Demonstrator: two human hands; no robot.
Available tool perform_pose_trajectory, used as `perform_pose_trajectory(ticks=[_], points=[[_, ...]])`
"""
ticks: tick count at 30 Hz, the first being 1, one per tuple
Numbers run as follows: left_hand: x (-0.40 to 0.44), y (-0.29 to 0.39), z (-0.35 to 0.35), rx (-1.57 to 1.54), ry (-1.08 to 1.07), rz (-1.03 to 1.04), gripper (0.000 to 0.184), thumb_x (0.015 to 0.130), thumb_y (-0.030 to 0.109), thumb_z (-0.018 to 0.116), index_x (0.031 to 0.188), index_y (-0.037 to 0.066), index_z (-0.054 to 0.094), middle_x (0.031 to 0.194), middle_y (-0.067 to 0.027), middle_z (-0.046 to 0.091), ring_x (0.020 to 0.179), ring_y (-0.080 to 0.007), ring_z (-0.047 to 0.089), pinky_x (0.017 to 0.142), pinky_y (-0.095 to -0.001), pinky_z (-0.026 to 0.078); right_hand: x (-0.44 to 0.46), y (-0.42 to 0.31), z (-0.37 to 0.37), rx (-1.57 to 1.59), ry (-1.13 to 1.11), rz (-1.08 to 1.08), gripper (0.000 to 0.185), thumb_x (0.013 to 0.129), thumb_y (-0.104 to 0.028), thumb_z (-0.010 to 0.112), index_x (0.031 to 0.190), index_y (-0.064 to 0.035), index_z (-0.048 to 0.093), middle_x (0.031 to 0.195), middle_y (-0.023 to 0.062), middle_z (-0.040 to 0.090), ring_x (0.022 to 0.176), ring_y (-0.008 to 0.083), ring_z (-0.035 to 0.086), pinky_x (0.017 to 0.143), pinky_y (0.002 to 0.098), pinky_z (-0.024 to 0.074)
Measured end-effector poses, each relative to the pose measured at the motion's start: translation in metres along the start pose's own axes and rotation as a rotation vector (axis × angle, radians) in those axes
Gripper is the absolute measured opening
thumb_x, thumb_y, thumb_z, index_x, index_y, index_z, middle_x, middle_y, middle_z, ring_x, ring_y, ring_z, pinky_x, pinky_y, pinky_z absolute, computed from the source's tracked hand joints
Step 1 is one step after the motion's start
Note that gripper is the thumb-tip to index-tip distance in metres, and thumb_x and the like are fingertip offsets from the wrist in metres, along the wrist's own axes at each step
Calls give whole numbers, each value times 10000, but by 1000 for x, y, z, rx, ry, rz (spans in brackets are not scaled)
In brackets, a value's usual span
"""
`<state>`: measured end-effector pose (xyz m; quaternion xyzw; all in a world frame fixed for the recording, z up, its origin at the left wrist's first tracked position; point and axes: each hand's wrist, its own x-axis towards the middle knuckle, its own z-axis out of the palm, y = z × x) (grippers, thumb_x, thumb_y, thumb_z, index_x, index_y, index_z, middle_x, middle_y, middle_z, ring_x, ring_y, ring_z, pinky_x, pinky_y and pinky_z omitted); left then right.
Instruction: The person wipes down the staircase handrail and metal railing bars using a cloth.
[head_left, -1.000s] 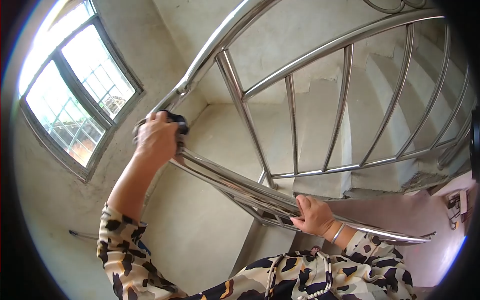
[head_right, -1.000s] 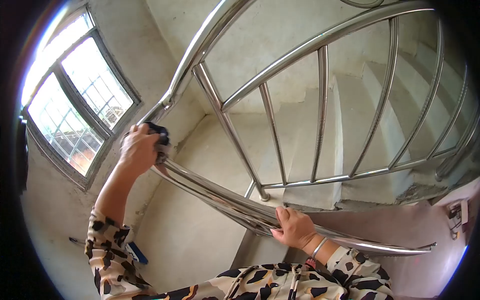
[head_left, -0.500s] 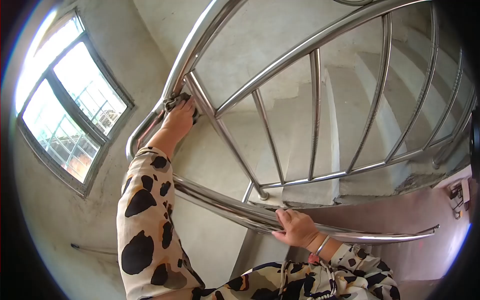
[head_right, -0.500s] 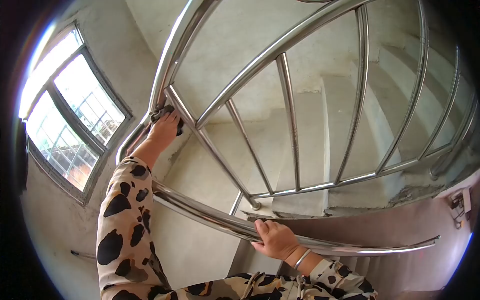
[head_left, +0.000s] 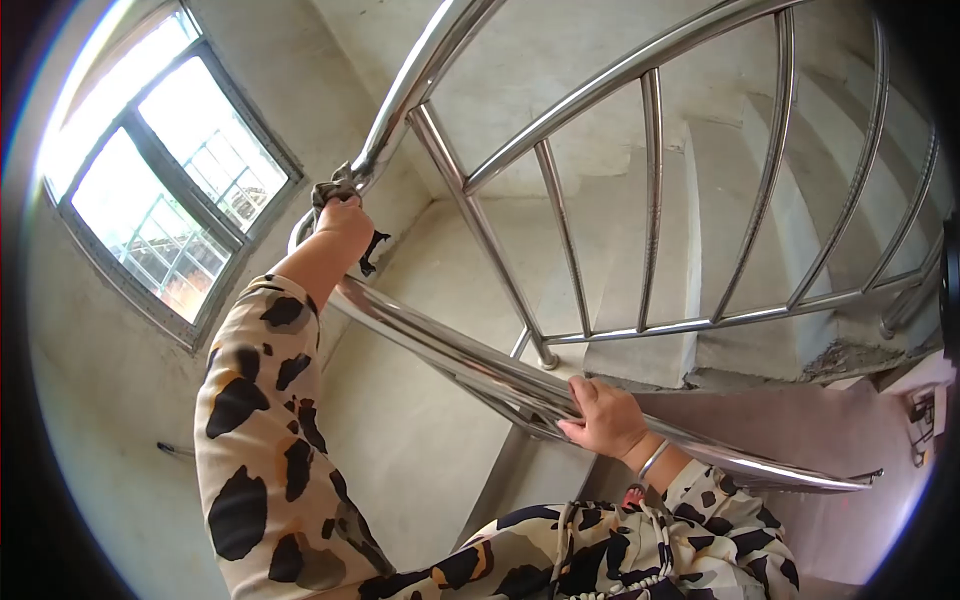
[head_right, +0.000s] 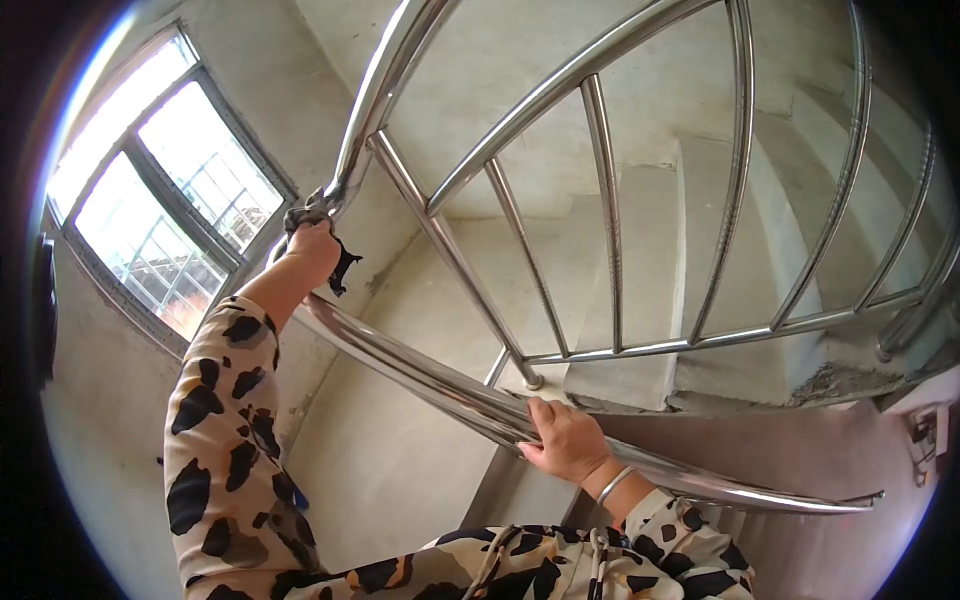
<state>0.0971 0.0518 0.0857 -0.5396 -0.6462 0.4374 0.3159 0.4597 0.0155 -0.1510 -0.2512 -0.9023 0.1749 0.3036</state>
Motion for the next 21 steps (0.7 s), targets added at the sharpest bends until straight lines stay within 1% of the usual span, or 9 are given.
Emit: perform_pose_trajectory(ticks=[3, 7, 10, 12, 14, 16, 18, 20, 21], points=[[-29, -19, -13, -268, -160, -59, 226, 576, 69, 673, 802, 83, 676, 905, -42, 624, 986, -223, 507, 803, -341, 432, -1, -1, 0, -30, 28, 12, 525, 644, -303, 700, 1026, -44, 451, 761, 100, 531, 688, 256, 575, 587, 328, 485], [-63, -31, 14, -401, -89, -105, 213, 634, 81, 638, 841, 109, 681, 926, -42, 631, 988, -243, 504, 793, -335, 437, -1, -3, 1, -26, 51, -17, 534, 646, -303, 699, 1042, -51, 445, 770, 104, 537, 693, 264, 576, 587, 343, 486], [-95, -24, 43, -960, 572, -367, 269, 622, 3, 565, 863, 63, 668, 929, -72, 623, 1018, -308, 489, 851, -351, 419, 0, -7, -1, -16, 38, 12, 535, 647, -298, 695, 1054, -63, 438, 787, 110, 546, 699, 273, 578, 592, 355, 487], [-106, -1, 64, -988, 606, -427, 400, 602, -10, 540, 986, 62, 628, 992, -122, 596, 1040, -327, 478, 878, -370, 403, 1, -9, 1, -82, 60, 34, 530, 645, -287, 693, 1053, -73, 433, 797, 110, 552, 701, 289, 579, 598, 363, 486], [-105, 39, 81, -1388, 920, -774, 538, 602, -19, 521, 1131, 77, 545, 1019, -182, 554, 1041, -334, 473, 897, -377, 385, 2, -10, 3, -61, 53, 25, 533, 638, -278, 695, 1056, -77, 434, 794, 104, 554, 700, 295, 579, 603, 367, 485], [-97, 77, 82, -1532, 1030, -852, 600, 619, -34, 497, 1213, 37, 459, 1017, -172, 528, 982, -281, 504, 853, -333, 412, 3, -12, 2, -46, 41, 41, 543, 631, -274, 699, 1059, -73, 432, 798, 101, 556, 702, 294, 579, 608, 367, 485], [-103, 114, 52, -2260, 1276, -903, 477, 638, -44, 496, 1115, -21, 503, 948, -95, 546, 870, -189, 537, 752, -282, 453, 2, -12, 5, -65, 18, 36, 580, 614, -244, 720, 1077, -33, 441, 843, 130, 574, 739, 313, 583, 636, 374, 484], [-103, 154, 68, -2691, 1065, -695, 334, 633, -63, 495, 960, -23, 548, 863, -43, 570, 752, -118, 542, 668, -252, 466, 4, -13, 6, -54, 33, 52, 574, 618, -231, 714, 1075, -22, 438, 836, 141, 576, 732, 316, 584, 637, 375, 483], [-109, 169, 55, -2659, 956, -691, 285, 625, -73, 495, 896, -10, 553, 813, -32, 578, 722, -111, 546, 651, -257, 469, 3, -13, 7, -64, 15, 44, 574, 618, -231, 714, 1075, -22, 438, 836, 141, 576, 732, 316, 584, 637, 375, 483]])
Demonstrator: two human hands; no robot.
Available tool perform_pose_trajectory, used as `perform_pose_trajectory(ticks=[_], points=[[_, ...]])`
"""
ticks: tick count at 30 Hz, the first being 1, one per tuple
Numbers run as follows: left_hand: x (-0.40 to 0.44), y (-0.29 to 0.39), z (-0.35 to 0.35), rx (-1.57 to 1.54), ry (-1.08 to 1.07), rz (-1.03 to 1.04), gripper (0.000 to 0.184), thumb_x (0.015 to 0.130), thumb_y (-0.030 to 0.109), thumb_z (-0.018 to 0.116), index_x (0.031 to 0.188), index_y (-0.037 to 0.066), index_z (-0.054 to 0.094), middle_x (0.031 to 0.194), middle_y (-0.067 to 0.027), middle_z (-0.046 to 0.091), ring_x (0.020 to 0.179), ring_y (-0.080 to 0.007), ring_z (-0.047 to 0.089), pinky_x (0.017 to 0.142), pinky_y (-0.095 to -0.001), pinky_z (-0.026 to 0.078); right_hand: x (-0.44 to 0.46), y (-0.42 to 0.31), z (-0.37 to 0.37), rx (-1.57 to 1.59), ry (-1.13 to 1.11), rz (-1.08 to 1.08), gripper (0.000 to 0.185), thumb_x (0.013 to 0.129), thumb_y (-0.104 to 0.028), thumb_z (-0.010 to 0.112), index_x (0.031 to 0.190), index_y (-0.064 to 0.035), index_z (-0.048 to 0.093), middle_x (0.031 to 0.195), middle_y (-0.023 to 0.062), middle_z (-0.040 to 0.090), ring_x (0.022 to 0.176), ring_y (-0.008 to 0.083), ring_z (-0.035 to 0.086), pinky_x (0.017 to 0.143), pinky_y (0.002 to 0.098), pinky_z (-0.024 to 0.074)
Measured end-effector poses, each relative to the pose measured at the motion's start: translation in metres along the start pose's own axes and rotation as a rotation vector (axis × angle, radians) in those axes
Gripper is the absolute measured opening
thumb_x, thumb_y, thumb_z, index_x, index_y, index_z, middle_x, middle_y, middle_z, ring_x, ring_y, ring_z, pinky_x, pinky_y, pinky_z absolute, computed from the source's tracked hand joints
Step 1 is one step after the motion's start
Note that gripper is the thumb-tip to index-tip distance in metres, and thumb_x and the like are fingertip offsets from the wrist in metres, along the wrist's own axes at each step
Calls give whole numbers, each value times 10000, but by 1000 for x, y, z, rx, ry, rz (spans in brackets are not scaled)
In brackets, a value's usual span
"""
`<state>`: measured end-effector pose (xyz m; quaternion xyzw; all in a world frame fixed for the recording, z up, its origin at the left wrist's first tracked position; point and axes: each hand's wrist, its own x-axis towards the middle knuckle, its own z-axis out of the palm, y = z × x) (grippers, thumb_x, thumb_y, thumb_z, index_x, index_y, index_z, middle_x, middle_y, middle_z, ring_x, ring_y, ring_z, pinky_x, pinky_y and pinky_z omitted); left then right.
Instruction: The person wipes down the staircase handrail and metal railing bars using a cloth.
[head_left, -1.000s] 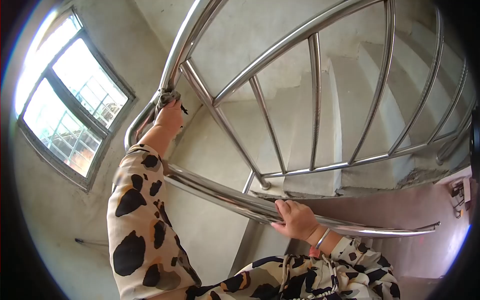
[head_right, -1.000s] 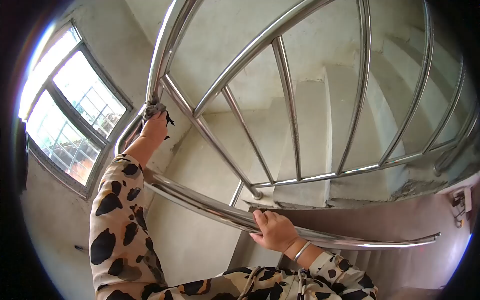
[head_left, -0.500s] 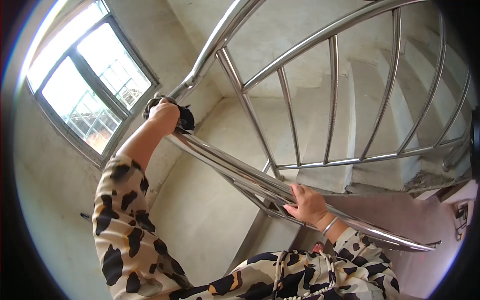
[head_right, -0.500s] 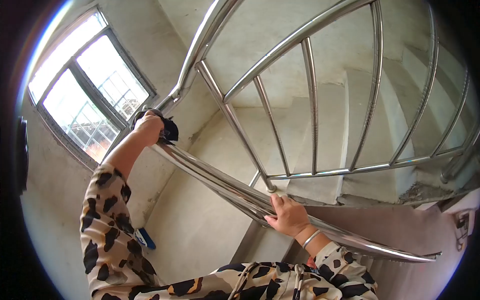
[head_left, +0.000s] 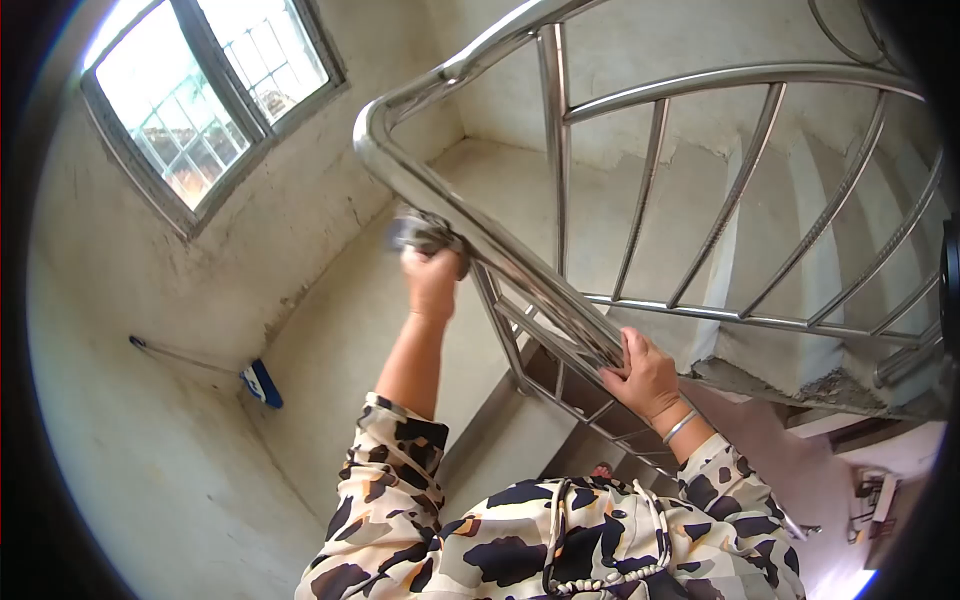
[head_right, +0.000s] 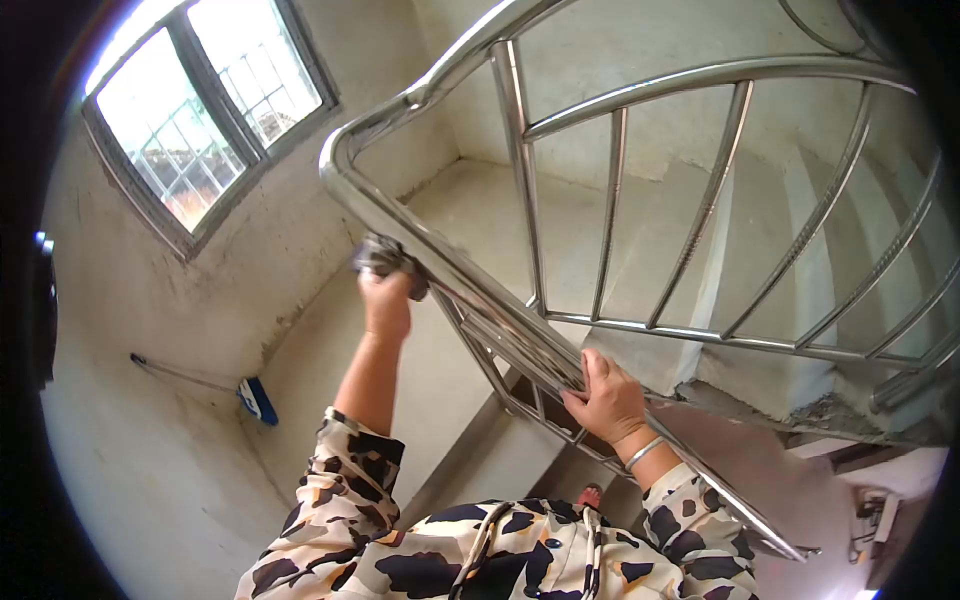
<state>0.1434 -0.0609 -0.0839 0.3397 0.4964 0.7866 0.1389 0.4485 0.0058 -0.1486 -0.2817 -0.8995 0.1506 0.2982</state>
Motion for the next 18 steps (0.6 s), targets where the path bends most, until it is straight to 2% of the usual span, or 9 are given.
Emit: perform_pose_trajectory(ticks=[3, 4, 5, 7, 10, 13, 15, 17, 18], points=[[-37, -24, 4, 205, -112, -76, 246, 624, -102, 479, 812, 10, 592, 744, -3, 590, 677, -101, 559, 579, -244, 455, 1, 0, 2, -3, -22, 31, 566, 623, -216, 706, 1076, -10, 437, 844, 161, 577, 737, 332, 580, 646, 382, 481], [-40, -51, -5, 129, -100, -168, 217, 627, -93, 487, 766, 27, 602, 704, 1, 589, 635, -97, 555, 561, -247, 455, 0, 1, 4, -5, 14, 3, 564, 626, -212, 703, 1078, -5, 437, 860, 171, 578, 746, 342, 579, 654, 386, 481], [-47, -58, -11, 341, -113, -259, 215, 633, -85, 500, 780, 31, 604, 714, -2, 596, 632, -99, 558, 544, -253, 460, 0, 1, 4, -6, 53, -28, 561, 629, -209, 699, 1079, 0, 437, 877, 181, 578, 755, 352, 577, 663, 389, 480], [-58, -96, -32, 488, -168, -551, 193, 632, -75, 541, 776, 36, 606, 712, -4, 598, 626, -111, 566, 539, -265, 465, 2, 0, 4, -15, 41, -32, 564, 630, -209, 698, 1082, 4, 437, 891, 188, 577, 765, 358, 576, 670, 389, 480], [-58, -147, -48, 507, -179, -654, 212, 626, -12, 621, 828, 39, 583, 755, -25, 604, 640, -122, 553, 554, -274, 458, 1, -2, 3, -19, 32, -22, 570, 632, -209, 697, 1089, 10, 435, 912, 197, 575, 778, 362, 576, 678, 389, 480], [-40, -79, -24, 256, -226, -479, 234, 623, -50, 627, 833, 49, 596, 715, -6, 597, 604, -105, 545, 509, -275, 454, 1, 0, 5, -21, 54, -24, 568, 624, -216, 701, 1081, -2, 441, 894, 178, 578, 773, 350, 579, 664, 387, 480], [-20, -35, -18, 140, -242, -388, 200, 649, -92, 591, 801, 38, 606, 758, -29, 625, 668, -124, 602, 589, -267, 508, 2, 0, 8, -8, 67, -20, 562, 614, -223, 704, 1069, -16, 448, 869, 158, 583, 764, 338, 580, 649, 384, 481], [0, -5, -13, 125, -305, -158, 220, 650, -117, 565, 800, 38, 606, 759, -30, 629, 683, -120, 608, 598, -262, 512, 1, 0, 7, -32, 42, 7, 566, 616, -223, 702, 1077, -14, 450, 880, 162, 582, 767, 342, 578, 651, 384, 482], [1, 9, -6, 60, -281, -214, 206, 645, -101, 581, 795, 37, 613, 746, -14, 626, 667, -106, 595, 593, -258, 501, 1, 2, 8, -13, 17, 35, 564, 618, -220, 702, 1077, -10, 451, 880, 167, 580, 768, 346, 576, 648, 382, 483]])
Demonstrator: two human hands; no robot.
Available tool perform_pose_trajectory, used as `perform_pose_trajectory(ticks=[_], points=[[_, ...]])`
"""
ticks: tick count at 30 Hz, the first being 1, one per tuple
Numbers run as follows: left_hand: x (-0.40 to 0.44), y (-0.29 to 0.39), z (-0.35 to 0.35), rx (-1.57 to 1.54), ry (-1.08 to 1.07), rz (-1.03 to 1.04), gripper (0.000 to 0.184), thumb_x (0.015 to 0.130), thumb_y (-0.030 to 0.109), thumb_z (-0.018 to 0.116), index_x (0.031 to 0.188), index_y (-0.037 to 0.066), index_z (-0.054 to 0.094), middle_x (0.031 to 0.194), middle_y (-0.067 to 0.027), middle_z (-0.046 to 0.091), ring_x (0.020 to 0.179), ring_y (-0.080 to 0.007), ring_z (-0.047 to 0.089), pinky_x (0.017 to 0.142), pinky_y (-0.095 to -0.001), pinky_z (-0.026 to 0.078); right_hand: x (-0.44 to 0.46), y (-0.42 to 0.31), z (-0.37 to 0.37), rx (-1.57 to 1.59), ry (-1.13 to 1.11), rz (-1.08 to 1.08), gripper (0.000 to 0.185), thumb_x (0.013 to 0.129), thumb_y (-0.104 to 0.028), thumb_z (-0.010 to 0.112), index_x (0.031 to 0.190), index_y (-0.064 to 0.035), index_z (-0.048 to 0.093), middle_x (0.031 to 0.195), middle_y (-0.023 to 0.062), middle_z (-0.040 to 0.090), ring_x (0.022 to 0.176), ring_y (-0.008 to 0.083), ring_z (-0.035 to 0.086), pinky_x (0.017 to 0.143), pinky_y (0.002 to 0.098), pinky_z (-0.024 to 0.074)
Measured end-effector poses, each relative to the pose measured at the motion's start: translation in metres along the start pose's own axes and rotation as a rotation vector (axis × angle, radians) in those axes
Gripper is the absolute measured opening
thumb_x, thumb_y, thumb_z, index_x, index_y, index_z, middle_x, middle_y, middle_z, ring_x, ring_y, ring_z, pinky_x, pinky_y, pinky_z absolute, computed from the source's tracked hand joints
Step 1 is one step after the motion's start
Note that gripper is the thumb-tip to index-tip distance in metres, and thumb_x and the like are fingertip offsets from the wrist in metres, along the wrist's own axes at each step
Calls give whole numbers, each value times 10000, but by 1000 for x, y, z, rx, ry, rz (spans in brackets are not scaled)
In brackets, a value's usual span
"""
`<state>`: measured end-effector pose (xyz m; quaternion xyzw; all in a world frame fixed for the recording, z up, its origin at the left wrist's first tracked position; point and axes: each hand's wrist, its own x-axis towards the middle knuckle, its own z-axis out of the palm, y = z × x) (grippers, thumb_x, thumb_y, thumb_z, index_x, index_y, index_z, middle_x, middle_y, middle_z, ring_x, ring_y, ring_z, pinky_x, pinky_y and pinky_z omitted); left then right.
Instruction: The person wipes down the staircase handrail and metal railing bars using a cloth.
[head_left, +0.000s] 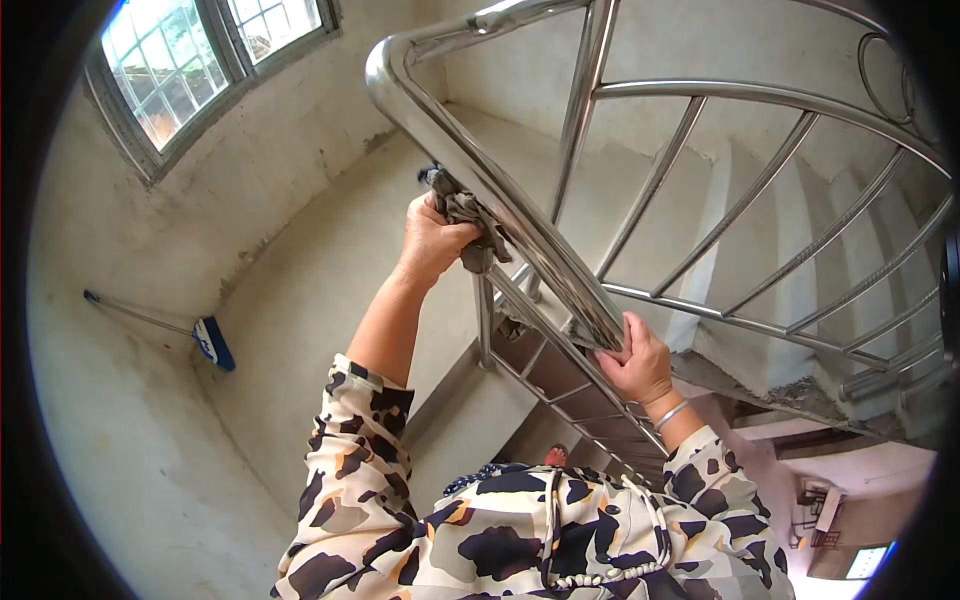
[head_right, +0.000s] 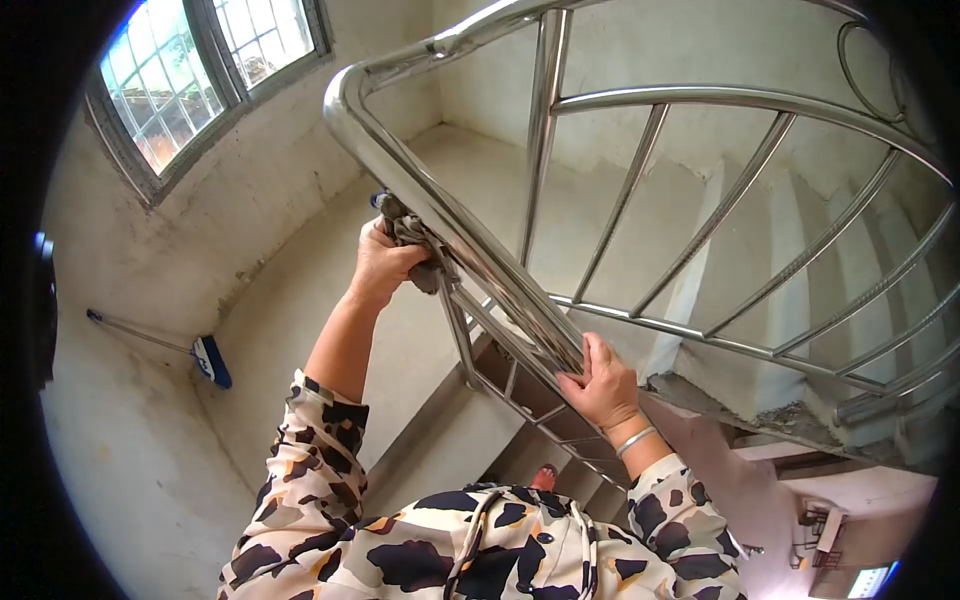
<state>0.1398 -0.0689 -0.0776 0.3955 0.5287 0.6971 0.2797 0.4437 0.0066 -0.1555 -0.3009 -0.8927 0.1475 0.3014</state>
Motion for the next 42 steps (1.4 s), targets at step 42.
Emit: perform_pose_trajectory(ticks=[42], points=[[-167, -245, 179, 1206, -744, 655, 232, 738, 216, 504, 901, 121, 640, 1035, 25, 561, 1091, -179, 421, 856, -331, 386, -3, 7, 0, -56, 42, -58, 598, 617, -290, 721, 1084, -35, 450, 947, 140, 587, 822, 311, 589, 676, 363, 493]])
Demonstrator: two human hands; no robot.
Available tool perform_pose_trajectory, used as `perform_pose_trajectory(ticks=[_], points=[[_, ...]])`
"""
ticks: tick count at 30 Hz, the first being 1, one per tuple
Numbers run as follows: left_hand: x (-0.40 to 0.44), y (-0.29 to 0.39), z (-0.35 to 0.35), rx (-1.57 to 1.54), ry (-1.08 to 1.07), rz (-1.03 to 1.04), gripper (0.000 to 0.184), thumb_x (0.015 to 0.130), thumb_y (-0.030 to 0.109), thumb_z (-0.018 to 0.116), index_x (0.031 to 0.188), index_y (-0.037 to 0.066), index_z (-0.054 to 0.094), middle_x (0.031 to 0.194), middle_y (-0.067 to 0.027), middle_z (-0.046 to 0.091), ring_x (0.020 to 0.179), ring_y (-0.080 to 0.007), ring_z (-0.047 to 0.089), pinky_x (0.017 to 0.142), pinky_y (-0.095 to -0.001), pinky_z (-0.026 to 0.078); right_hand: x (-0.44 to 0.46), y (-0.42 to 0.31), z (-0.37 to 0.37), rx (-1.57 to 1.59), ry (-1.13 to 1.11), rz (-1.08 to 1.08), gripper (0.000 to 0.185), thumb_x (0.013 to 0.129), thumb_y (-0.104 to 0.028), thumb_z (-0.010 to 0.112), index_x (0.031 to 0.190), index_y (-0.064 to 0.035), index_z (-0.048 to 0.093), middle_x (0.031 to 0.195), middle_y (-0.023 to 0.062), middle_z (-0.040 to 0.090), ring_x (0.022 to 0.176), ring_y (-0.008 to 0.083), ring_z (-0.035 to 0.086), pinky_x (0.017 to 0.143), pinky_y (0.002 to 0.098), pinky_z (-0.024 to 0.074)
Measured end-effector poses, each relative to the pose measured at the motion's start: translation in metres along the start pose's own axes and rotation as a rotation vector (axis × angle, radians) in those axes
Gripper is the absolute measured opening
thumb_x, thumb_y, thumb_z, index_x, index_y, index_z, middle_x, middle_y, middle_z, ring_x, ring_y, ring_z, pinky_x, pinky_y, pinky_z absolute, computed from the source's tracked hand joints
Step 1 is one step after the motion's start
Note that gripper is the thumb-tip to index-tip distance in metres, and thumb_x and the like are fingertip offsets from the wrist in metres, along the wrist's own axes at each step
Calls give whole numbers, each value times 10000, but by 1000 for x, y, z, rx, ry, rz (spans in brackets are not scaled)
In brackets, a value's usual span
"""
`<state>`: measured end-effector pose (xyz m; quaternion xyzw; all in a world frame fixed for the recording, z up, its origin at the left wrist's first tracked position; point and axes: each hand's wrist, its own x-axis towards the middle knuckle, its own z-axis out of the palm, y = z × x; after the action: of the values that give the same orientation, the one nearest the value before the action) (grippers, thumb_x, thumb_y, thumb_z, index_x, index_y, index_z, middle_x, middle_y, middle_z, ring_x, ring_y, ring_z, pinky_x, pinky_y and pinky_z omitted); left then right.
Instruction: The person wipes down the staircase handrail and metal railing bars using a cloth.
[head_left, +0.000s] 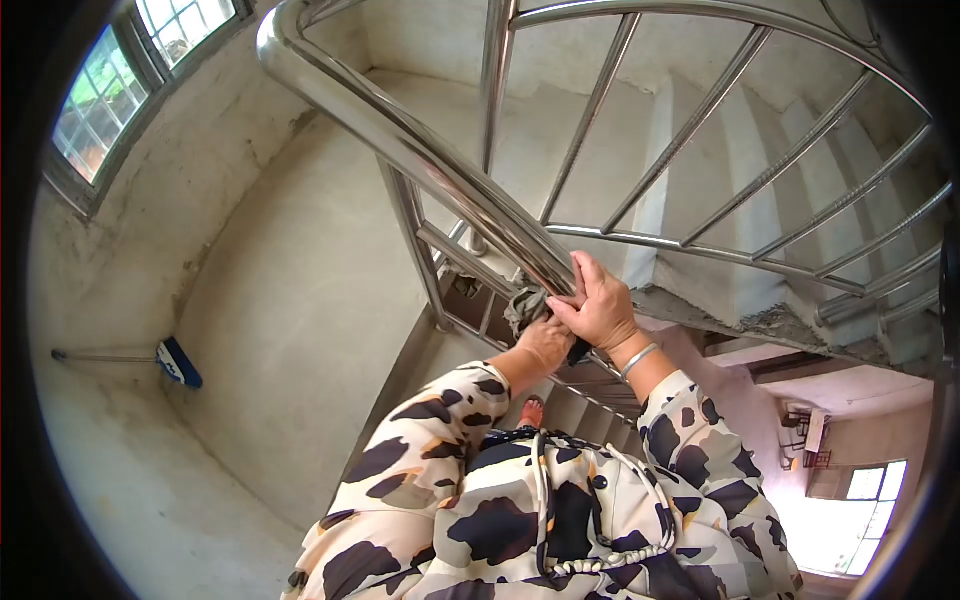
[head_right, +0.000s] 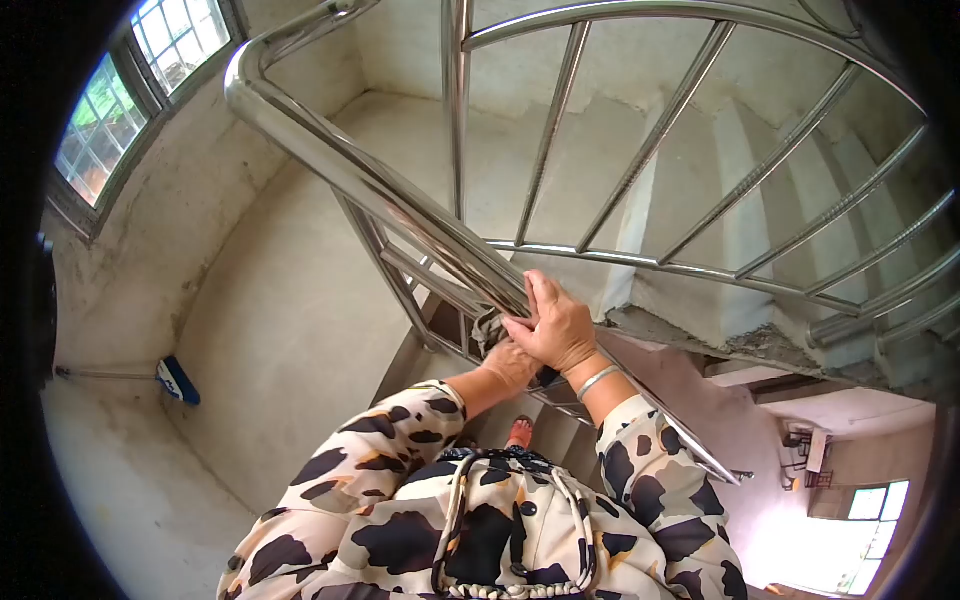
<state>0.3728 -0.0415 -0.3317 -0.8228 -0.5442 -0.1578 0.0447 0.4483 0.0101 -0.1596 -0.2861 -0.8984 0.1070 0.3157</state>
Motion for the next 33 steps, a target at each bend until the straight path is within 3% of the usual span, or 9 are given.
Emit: perform_pose_trajectory(ticks=[2, 4, 9, 14, 19, 21, 23, 27, 33], points=[[0, -26, -30, 5, 55, 24, 254, 740, 217, 503, 944, 123, 623, 1044, 33, 551, 1071, -176, 418, 836, -317, 378, 3, -2, -3, 4, -17, 12, 591, 624, -290, 717, 1086, -35, 450, 952, 140, 587, 827, 310, 590, 677, 361, 495], [4, -45, -118, 103, -397, -150, 298, 702, 171, 543, 985, 105, 609, 1090, -37, 532, 1075, -196, 416, 854, -340, 368, 2, 0, -1, 19, -5, 13, 586, 627, -285, 715, 1085, -36, 449, 953, 140, 586, 828, 310, 590, 676, 361, 496], [-36, -138, -172, 116, 110, -207, 481, 627, 106, 584, 1102, 62, 530, 1153, -82, 497, 1112, -259, 425, 873, -365, 375, -1, 0, -1, 75, -71, 84, 568, 634, -273, 710, 1079, -36, 450, 956, 139, 586, 830, 310, 590, 671, 362, 497], [-34, -97, -126, -72, 472, -448, 429, 548, -4, 580, 976, 35, 568, 1079, -130, 516, 1068, -332, 433, 883, -400, 391, 2, 0, 0, 47, -5, 21, 571, 623, -267, 717, 1073, -37, 452, 931, 138, 587, 810, 315, 589, 663, 369, 494], [-35, -14, -32, -635, 143, -248, 380, 592, 39, 625, 970, 48, 590, 1044, -127, 546, 1098, -338, 441, 913, -405, 385, 2, -1, 0, 12, 4, -14, 582, 620, -262, 719, 1080, -30, 448, 927, 143, 584, 806, 319, 586, 671, 371, 489], [-43, -1, -43, -850, 141, -516, 320, 634, 23, 608, 952, 60, 604, 934, -97, 596, 944, -252, 552, 825, -358, 441, 3, -1, -1, 40, 6, -24, 583, 622, -254, 717, 1083, -23, 445, 926, 148, 582, 805, 324, 582, 675, 370, 487], [-48, -21, -78, -1582, 91, -1216, 248, 698, 13, 567, 934, 71, 614, 824, -49, 611, 767, -162, 577, 715, -287, 467, 2, -2, -1, 48, -8, -17, 581, 623, -246, 715, 1085, -22, 444, 927, 151, 581, 805, 324, 582, 674, 368, 487], [-59, -85, -166, -1824, 976, -951, 212, 742, -14, 547, 941, 44, 587, 850, -18, 597, 778, -120, 557, 725, -246, 455, 3, -4, -1, 61, -12, 7, 578, 620, -227, 713, 1086, -18, 440, 928, 153, 580, 803, 322, 582, 672, 364, 487], [-31, -136, -258, -1172, 1176, -465, 400, 749, -81, 511, 1133, 14, 451, 982, -72, 575, 905, -163, 563, 789, -267, 467, 5, -7, -4, 66, -26, 18, 576, 624, -194, 713, 1090, 13, 446, 897, 190, 575, 787, 355, 574, 681, 375, 477]])
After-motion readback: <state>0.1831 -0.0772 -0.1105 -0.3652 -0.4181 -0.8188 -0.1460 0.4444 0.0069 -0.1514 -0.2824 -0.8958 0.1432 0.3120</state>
